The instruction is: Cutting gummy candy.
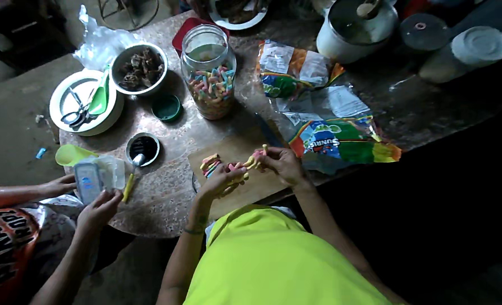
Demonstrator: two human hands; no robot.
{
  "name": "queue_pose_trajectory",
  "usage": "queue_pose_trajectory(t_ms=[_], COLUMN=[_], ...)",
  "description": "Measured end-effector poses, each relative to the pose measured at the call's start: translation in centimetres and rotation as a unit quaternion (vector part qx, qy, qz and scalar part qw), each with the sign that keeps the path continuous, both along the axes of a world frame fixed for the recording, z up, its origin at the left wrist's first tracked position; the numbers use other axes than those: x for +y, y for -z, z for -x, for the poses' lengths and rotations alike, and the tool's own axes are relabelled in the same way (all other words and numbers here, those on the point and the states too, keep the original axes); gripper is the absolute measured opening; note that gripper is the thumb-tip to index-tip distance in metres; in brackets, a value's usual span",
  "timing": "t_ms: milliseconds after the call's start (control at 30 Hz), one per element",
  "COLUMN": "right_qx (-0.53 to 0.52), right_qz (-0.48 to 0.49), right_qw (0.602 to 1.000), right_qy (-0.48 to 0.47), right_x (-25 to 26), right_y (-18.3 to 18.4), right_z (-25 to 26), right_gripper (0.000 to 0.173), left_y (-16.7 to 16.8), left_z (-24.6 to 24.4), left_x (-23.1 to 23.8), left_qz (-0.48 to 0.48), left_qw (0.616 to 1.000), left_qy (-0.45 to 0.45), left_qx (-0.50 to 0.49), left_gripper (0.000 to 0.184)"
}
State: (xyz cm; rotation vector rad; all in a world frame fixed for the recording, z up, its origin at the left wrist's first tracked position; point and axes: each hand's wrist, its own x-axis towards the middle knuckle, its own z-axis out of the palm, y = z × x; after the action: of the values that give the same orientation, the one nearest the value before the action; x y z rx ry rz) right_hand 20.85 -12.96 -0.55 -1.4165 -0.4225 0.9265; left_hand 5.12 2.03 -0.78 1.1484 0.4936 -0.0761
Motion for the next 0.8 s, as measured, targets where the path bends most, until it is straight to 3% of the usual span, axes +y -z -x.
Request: queue_pose_trajectory(t_ms=[300,533,633,800], right_qx=[-0.024,-0.052,-0.088,-0.080], right_qz=[-0.006,-0.013,-0.011,-0.028], right_qw=[1.000,0.999,0.996,0.988], right_qy=[-0.012,-0.008,0.028,0.132], right_x=[-0.3,-0.1,0.2,0.7], right_y=[-0.9,-0.3,-0.1,0.2], right_z=[-1.1,-0.8,-0.3,-0.5], right_gripper=[0.017,0.020,0.020,0.019], left_y=[-1.0,0.6,2.0,1.1], left_z=[0.3,0.8,0.8,-0.6], left_x=[0.5,0.9,0.7,-0.6], left_qz=[0.042,0.068,0.071,0.058], left_qw=[0.999,0.997,0.996,0.993], left_qy=[0.004,-0.026,-0.052,-0.105], left_qx=[0.002,0.012,0.011,0.006], left_gripper=[0.017,0.015,0.021,0.020])
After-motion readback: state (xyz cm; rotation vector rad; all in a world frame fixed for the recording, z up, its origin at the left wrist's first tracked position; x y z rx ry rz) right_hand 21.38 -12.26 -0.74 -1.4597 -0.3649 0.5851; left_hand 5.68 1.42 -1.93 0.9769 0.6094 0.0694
